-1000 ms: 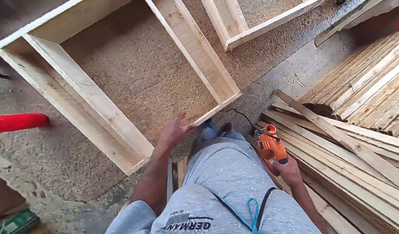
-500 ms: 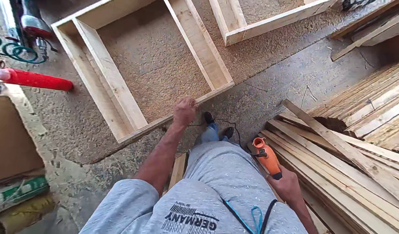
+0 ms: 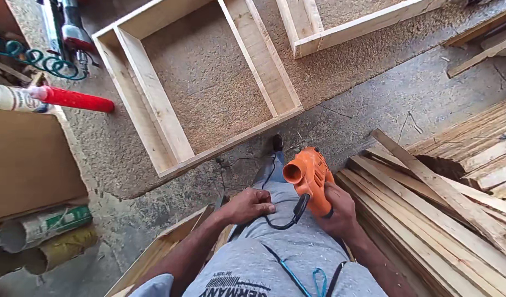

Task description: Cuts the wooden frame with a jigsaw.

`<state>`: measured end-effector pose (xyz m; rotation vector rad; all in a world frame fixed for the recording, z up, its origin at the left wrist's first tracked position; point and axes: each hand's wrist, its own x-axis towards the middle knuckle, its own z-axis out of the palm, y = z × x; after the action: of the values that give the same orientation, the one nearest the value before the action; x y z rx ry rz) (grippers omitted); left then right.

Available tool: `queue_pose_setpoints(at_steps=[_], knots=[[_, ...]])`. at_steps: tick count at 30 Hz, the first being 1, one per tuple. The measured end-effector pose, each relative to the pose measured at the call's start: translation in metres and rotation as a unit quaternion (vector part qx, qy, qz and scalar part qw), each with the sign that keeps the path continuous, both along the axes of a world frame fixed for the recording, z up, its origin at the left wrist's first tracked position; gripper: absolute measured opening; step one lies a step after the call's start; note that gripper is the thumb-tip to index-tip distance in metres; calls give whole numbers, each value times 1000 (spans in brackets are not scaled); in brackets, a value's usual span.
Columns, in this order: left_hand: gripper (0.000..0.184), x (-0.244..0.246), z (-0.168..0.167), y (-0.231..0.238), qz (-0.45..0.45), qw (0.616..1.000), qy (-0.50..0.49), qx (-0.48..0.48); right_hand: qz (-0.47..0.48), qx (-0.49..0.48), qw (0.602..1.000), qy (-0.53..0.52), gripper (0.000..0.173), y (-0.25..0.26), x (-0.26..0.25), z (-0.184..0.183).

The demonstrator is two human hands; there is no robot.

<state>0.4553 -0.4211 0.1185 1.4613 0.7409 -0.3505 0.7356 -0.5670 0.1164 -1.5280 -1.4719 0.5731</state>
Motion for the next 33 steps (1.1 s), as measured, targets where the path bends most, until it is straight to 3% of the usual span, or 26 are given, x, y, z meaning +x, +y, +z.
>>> queue_pose_setpoints(at_steps=[3,5,8,10,11,13,15,16,21,30,31,33], knots=[[29,-18,-3,28,40,985,152,-74,-10,29,995,94,31,24,-14,-6],[36,-16,-27,52,70,974,186,-108,-22,37,990,133,34,39,-22,-11],[65,4,-68,78,159,964,38,-209,-36,31,987,151,37,55,-28,-15],[98,32,-86,83,237,919,-100,-300,-44,15,988,149,39,65,-31,-15],[97,47,-93,85,261,889,-162,-339,-49,6,988,147,39,71,-32,-15],[77,71,-105,86,281,826,-267,-408,-55,-10,987,153,39,77,-34,-19],[74,82,-123,85,287,775,-312,-469,-59,-20,985,161,39,79,-37,-27],[75,84,-129,85,291,767,-308,-482,-59,-24,985,163,38,79,-37,-30],[58,87,-142,86,299,772,-319,-461,-43,-36,984,167,42,73,-32,-45],[69,92,-161,82,304,758,-346,-462,-10,-56,985,165,49,59,-24,-66],[69,87,-156,87,289,776,-322,-458,-9,-56,982,179,49,59,-24,-66],[64,70,-129,119,186,893,-181,-368,-4,-58,983,173,47,60,-23,-63]])
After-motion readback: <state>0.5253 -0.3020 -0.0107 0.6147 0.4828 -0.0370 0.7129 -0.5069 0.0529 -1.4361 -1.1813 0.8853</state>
